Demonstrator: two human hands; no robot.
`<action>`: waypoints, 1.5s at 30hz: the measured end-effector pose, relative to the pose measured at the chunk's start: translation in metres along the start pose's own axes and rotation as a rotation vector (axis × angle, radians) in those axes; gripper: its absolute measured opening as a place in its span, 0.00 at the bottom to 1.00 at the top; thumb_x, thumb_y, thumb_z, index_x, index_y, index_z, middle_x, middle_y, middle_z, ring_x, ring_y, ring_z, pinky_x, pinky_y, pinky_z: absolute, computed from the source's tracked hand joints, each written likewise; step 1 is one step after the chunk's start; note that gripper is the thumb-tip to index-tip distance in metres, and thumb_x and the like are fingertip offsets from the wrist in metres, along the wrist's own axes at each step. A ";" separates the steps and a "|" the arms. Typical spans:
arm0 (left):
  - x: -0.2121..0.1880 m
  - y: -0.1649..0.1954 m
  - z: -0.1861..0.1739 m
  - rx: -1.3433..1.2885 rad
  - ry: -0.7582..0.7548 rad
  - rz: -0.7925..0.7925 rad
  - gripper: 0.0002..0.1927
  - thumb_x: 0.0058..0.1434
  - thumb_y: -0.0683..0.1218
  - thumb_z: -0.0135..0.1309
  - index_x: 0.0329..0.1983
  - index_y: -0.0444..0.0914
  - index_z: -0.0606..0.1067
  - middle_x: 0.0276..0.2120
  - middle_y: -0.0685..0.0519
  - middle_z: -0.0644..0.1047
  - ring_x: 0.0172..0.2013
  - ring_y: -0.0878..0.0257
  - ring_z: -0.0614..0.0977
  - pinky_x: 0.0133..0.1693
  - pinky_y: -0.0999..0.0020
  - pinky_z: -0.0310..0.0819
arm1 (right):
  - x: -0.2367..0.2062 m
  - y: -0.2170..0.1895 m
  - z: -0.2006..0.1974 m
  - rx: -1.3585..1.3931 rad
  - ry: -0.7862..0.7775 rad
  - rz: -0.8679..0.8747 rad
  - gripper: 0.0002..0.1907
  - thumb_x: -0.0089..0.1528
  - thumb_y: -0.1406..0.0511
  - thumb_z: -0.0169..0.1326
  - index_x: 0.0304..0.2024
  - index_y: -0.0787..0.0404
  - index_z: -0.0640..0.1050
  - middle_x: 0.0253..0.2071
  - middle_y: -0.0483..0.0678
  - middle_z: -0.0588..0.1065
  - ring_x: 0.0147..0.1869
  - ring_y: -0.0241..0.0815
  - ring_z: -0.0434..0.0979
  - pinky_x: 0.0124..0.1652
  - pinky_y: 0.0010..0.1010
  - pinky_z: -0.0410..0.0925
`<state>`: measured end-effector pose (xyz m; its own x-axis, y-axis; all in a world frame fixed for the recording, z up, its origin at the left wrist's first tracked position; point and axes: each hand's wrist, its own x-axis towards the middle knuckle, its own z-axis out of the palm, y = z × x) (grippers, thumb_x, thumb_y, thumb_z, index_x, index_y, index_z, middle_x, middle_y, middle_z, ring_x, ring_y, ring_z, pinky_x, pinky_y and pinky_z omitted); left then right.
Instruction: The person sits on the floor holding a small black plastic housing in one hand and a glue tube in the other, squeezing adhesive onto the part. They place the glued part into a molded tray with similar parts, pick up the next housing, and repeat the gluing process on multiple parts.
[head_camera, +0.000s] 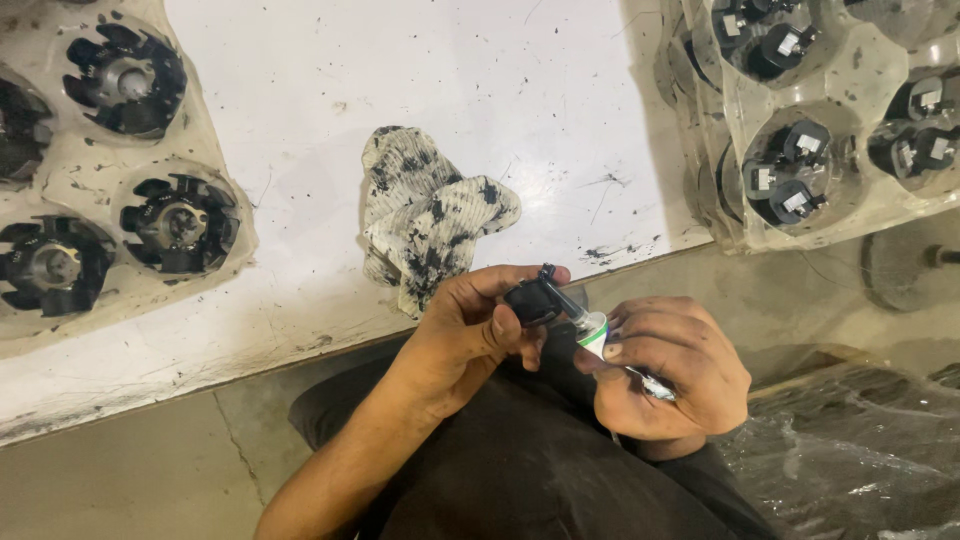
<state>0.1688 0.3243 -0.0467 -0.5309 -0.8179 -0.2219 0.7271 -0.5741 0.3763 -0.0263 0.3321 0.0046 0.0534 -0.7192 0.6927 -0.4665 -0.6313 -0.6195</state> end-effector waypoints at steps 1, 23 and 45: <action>0.000 -0.001 -0.001 -0.014 -0.008 0.003 0.23 0.67 0.48 0.62 0.61 0.32 0.76 0.58 0.39 0.78 0.35 0.62 0.81 0.39 0.67 0.80 | 0.000 -0.001 0.000 -0.010 -0.010 0.014 0.12 0.52 0.76 0.65 0.33 0.64 0.74 0.29 0.49 0.75 0.34 0.46 0.80 0.34 0.30 0.75; 0.009 0.012 0.007 0.437 0.103 0.342 0.22 0.61 0.32 0.63 0.58 0.33 0.75 0.55 0.46 0.78 0.47 0.64 0.83 0.43 0.69 0.84 | -0.013 -0.009 -0.012 0.227 0.053 0.419 0.12 0.56 0.74 0.66 0.34 0.63 0.73 0.34 0.51 0.76 0.35 0.38 0.78 0.37 0.23 0.71; -0.016 0.041 0.047 1.176 0.261 0.595 0.30 0.55 0.25 0.58 0.58 0.43 0.78 0.54 0.51 0.75 0.46 0.67 0.85 0.45 0.76 0.86 | -0.004 -0.014 -0.001 -0.025 -0.221 0.178 0.12 0.53 0.76 0.63 0.39 0.71 0.78 0.41 0.60 0.78 0.42 0.48 0.83 0.36 0.27 0.76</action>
<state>0.1865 0.3154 0.0147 -0.0739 -0.9888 0.1299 -0.0561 0.1342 0.9894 -0.0205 0.3443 0.0111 0.1586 -0.8654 0.4754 -0.5069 -0.4845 -0.7129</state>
